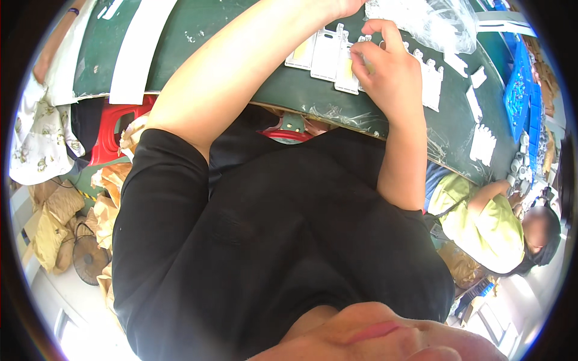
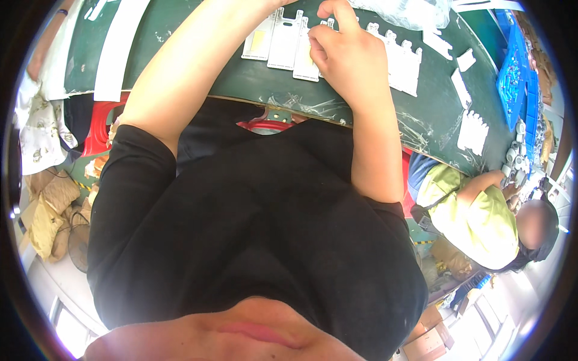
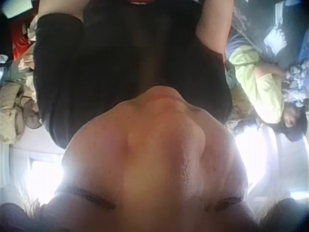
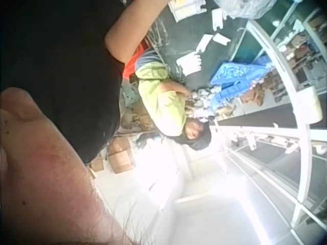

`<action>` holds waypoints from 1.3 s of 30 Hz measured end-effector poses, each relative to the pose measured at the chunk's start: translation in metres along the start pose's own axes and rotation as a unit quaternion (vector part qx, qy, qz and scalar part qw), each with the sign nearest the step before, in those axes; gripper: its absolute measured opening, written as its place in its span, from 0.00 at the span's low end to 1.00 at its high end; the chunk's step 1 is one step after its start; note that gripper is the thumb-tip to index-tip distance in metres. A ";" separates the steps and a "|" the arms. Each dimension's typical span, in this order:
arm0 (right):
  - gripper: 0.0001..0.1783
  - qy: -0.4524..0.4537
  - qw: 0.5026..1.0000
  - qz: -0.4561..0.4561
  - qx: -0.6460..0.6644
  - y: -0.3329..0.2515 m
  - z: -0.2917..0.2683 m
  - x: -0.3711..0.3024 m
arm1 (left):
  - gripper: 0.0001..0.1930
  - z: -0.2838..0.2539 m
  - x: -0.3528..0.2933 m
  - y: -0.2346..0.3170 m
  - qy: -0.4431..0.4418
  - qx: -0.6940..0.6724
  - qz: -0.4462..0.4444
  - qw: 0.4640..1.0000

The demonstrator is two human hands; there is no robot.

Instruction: Assembling small electronic components and stickers on a factory production floor.

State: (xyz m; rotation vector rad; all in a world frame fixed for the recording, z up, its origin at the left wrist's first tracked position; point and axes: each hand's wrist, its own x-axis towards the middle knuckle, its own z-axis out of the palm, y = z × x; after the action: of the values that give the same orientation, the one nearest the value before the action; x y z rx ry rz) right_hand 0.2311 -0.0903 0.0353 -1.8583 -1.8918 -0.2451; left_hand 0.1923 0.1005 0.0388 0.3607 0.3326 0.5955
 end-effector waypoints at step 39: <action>0.04 0.057 0.994 -0.024 0.092 0.010 -0.002 0.004 | 0.23 0.011 -0.015 -0.001 -0.091 0.089 -0.133 0.983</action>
State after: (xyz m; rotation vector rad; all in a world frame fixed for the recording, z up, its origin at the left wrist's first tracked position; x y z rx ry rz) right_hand 0.2419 -0.0869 0.0368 -1.6444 -1.8188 -0.1814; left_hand 0.1855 0.0879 0.0510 0.5296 0.2534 0.2676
